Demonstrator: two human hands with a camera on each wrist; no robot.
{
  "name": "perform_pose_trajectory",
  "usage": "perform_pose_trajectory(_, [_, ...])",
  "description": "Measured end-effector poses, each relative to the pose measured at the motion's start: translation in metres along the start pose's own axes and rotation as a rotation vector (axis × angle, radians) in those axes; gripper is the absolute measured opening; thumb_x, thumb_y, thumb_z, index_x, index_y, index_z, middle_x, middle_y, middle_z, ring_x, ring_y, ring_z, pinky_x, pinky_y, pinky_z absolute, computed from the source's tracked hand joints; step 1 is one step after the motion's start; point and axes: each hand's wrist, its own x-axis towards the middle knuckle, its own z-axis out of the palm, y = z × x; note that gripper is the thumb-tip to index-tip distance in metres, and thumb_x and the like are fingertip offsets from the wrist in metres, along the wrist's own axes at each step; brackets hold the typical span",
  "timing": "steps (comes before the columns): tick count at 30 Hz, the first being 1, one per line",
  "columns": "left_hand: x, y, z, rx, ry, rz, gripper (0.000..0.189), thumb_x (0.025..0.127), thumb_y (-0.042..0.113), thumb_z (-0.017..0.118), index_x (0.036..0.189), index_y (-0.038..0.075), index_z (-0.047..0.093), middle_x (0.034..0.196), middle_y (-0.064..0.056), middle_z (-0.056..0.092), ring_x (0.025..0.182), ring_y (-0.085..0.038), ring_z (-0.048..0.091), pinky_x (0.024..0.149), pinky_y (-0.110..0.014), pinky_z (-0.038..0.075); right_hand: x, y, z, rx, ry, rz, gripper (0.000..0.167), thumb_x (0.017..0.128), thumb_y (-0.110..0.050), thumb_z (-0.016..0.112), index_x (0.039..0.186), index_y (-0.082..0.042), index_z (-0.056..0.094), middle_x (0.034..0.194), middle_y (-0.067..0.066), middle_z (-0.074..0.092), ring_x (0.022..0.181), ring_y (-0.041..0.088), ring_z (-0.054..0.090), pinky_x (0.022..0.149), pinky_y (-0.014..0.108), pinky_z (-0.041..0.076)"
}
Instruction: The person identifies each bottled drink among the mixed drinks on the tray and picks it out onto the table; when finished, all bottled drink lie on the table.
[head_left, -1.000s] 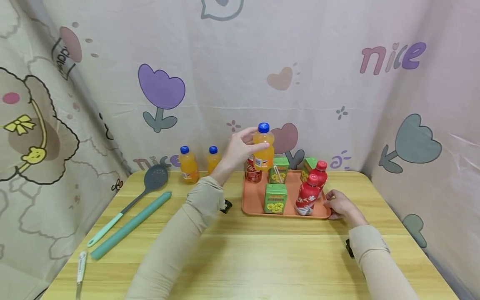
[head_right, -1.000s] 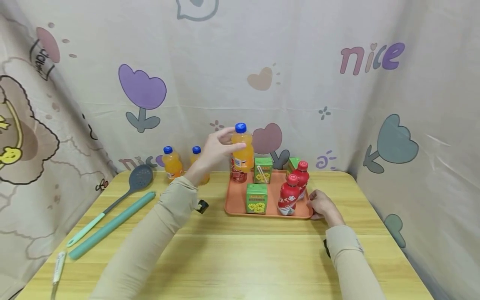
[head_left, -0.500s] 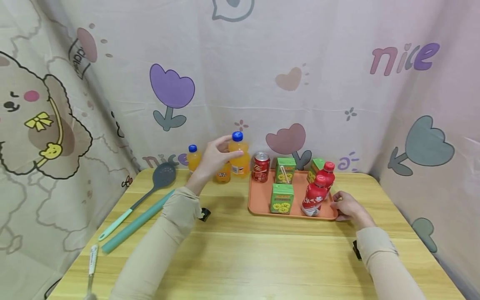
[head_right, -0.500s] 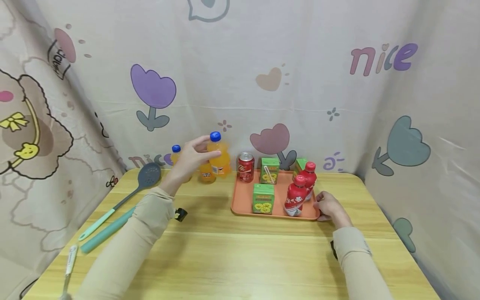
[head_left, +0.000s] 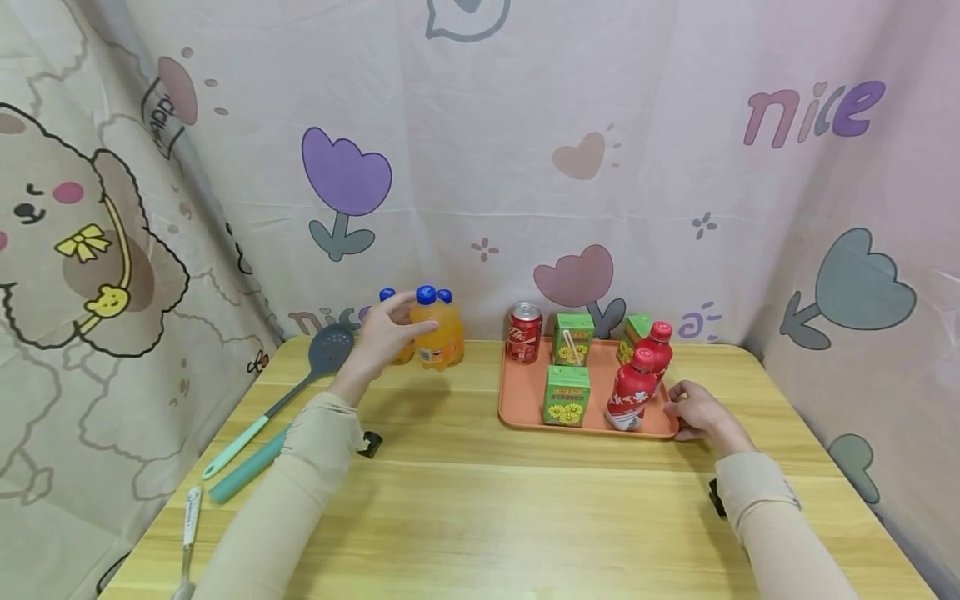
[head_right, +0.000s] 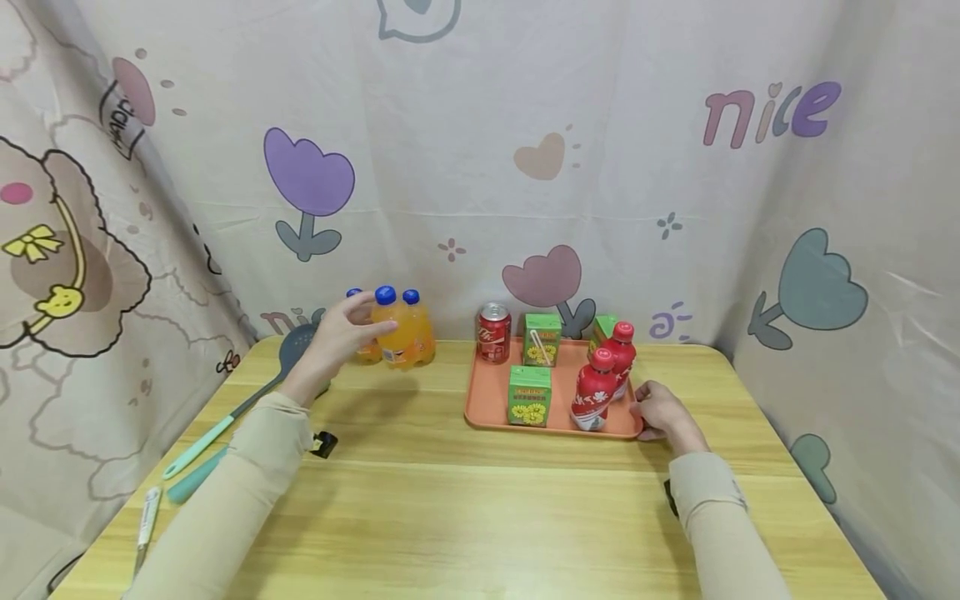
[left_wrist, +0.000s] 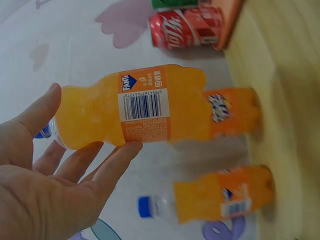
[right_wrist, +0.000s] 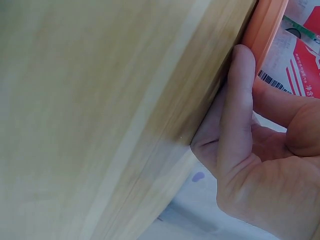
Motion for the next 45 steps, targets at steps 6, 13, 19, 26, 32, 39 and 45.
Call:
perform_pose_trajectory(6, [0.0, -0.026, -0.011, 0.061, 0.023, -0.052, 0.072, 0.095, 0.035, 0.08, 0.157, 0.018, 0.049, 0.166, -0.019, 0.044, 0.148, -0.043, 0.049, 0.118, -0.061, 0.047, 0.0, 0.002, 0.001, 0.009, -0.006, 0.007, 0.021, 0.108, -0.004, 0.044, 0.123, 0.009, 0.036, 0.087, 0.01, 0.056, 0.073, 0.014, 0.061, 0.061, 0.029, 0.06])
perform_pose_trajectory(13, [-0.001, -0.051, -0.022, 0.091, 0.056, -0.063, 0.074, 0.094, 0.032, 0.081, 0.158, 0.015, 0.047, 0.167, -0.019, 0.041, 0.151, -0.044, 0.045, 0.12, -0.061, 0.044, -0.002, 0.004, 0.003, 0.021, -0.004, 0.007, 0.021, 0.108, -0.004, 0.044, 0.123, 0.009, 0.036, 0.087, 0.01, 0.056, 0.073, 0.015, 0.061, 0.061, 0.03, 0.06])
perform_pose_trajectory(19, [-0.004, -0.066, -0.028, 0.059, 0.08, -0.072, 0.067, 0.094, 0.028, 0.081, 0.153, 0.013, 0.052, 0.164, -0.021, 0.046, 0.146, -0.045, 0.05, 0.122, -0.06, 0.042, -0.001, 0.006, 0.003, 0.013, 0.0, 0.007, 0.021, 0.108, -0.004, 0.043, 0.123, 0.009, 0.036, 0.087, 0.01, 0.056, 0.073, 0.015, 0.061, 0.06, 0.029, 0.06])
perform_pose_trajectory(26, [-0.007, -0.078, -0.032, 0.057, 0.098, -0.086, 0.066, 0.095, 0.028, 0.08, 0.153, 0.011, 0.051, 0.162, -0.021, 0.049, 0.144, -0.044, 0.052, 0.12, -0.058, 0.045, -0.001, 0.008, 0.005, 0.001, 0.005, 0.006, 0.022, 0.108, -0.004, 0.043, 0.124, 0.01, 0.037, 0.089, 0.011, 0.056, 0.073, 0.015, 0.061, 0.06, 0.03, 0.061])
perform_pose_trajectory(32, [-0.011, -0.083, -0.033, 0.018, 0.102, -0.103, 0.064, 0.096, 0.025, 0.079, 0.152, 0.01, 0.052, 0.16, -0.019, 0.053, 0.143, -0.043, 0.054, 0.117, -0.056, 0.049, 0.001, 0.009, 0.006, 0.009, 0.003, 0.01, 0.021, 0.108, -0.003, 0.043, 0.123, 0.009, 0.037, 0.088, 0.011, 0.055, 0.072, 0.015, 0.061, 0.06, 0.029, 0.06])
perform_pose_trajectory(39, [-0.011, -0.084, -0.035, 0.009, 0.108, -0.112, 0.068, 0.097, 0.027, 0.078, 0.155, 0.011, 0.049, 0.161, -0.02, 0.051, 0.146, -0.043, 0.051, 0.116, -0.057, 0.05, 0.003, 0.007, 0.003, -0.01, -0.005, 0.028, 0.023, 0.109, -0.005, 0.043, 0.126, 0.008, 0.036, 0.093, 0.012, 0.055, 0.076, 0.016, 0.06, 0.063, 0.031, 0.06])
perform_pose_trajectory(45, [-0.006, -0.087, -0.036, 0.058, 0.111, -0.114, 0.07, 0.098, 0.032, 0.076, 0.158, 0.013, 0.044, 0.163, -0.02, 0.047, 0.148, -0.044, 0.049, 0.116, -0.059, 0.049, 0.003, 0.001, 0.0, -0.007, 0.0, 0.013, 0.024, 0.109, -0.005, 0.043, 0.126, 0.009, 0.036, 0.09, 0.01, 0.057, 0.075, 0.015, 0.061, 0.062, 0.031, 0.06])
